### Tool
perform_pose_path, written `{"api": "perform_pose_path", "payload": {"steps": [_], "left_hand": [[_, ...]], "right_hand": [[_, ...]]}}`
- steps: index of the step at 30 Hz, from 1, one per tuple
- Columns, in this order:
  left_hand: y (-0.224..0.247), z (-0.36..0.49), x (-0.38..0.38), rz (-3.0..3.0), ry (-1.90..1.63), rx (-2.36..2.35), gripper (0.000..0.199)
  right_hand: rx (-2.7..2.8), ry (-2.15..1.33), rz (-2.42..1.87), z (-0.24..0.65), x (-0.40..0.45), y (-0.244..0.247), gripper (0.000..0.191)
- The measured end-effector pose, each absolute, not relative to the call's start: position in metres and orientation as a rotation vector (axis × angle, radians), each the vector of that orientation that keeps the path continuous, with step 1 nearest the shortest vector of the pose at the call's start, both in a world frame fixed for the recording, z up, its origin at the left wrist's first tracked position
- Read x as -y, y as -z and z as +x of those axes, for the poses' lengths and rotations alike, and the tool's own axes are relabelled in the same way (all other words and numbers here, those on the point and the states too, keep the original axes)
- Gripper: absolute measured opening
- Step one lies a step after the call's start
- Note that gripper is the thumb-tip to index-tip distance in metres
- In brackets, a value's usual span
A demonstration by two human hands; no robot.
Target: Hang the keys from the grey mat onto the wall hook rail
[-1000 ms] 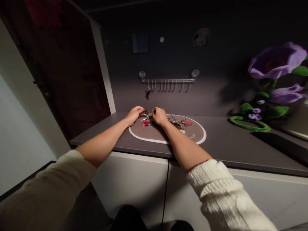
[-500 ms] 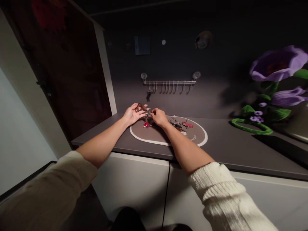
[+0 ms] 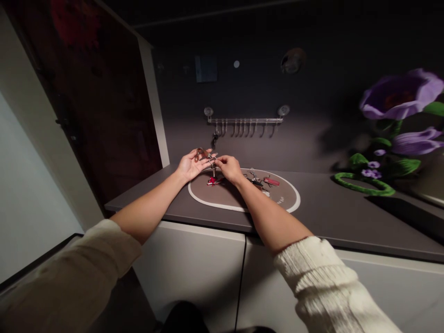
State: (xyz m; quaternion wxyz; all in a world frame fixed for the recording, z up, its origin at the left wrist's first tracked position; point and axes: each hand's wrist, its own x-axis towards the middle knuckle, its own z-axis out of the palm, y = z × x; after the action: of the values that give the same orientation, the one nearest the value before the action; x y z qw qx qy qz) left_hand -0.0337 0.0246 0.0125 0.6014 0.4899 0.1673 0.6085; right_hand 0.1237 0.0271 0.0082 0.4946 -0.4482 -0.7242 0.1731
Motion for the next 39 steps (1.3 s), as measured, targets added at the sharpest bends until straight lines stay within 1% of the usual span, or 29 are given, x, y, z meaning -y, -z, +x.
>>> {"api": "perform_pose_path", "payload": {"steps": [3, 10, 13, 16, 19, 26, 28, 32, 35, 39], "left_hand": [[-0.013, -0.034, -0.025, 1.133, -1.405, -0.378, 0.016], [-0.015, -0.036, -0.027, 1.181, -1.498, -0.576, 0.022], [-0.014, -0.036, -0.031, 1.208, -1.503, -0.737, 0.023], [-0.011, -0.033, -0.035, 1.218, -1.528, -0.968, 0.02], [-0.007, -0.031, -0.037, 1.414, -1.603, -1.228, 0.013], [-0.007, -0.027, -0.026, 1.997, -1.615, -1.643, 0.019], [-0.008, -0.024, -0.022, 2.148, -1.653, -1.608, 0.021], [-0.009, -0.019, -0.019, 2.356, -1.656, -1.355, 0.024], [-0.009, -0.017, -0.018, 2.341, -1.666, -1.249, 0.022], [-0.011, -0.015, -0.018, 2.145, -1.65, -1.075, 0.022]], "right_hand": [[1.711, -0.444, -1.083, 0.124, -0.03, -0.007, 0.019], [1.613, -0.528, -1.02, 0.125, -0.033, -0.009, 0.019], [1.58, -0.556, -0.985, 0.127, -0.032, -0.012, 0.019], [1.537, -0.549, -0.954, 0.128, -0.03, -0.016, 0.02], [1.495, -0.551, -0.943, 0.13, -0.031, -0.018, 0.023], [1.525, -0.524, -0.899, 0.131, -0.031, -0.019, 0.028], [1.542, -0.531, -0.872, 0.131, -0.03, -0.019, 0.028], [1.606, -0.55, -0.809, 0.13, -0.03, -0.017, 0.026], [1.629, -0.56, -0.781, 0.13, -0.031, -0.017, 0.026], [1.609, -0.609, -0.75, 0.129, -0.031, -0.017, 0.028]]}}
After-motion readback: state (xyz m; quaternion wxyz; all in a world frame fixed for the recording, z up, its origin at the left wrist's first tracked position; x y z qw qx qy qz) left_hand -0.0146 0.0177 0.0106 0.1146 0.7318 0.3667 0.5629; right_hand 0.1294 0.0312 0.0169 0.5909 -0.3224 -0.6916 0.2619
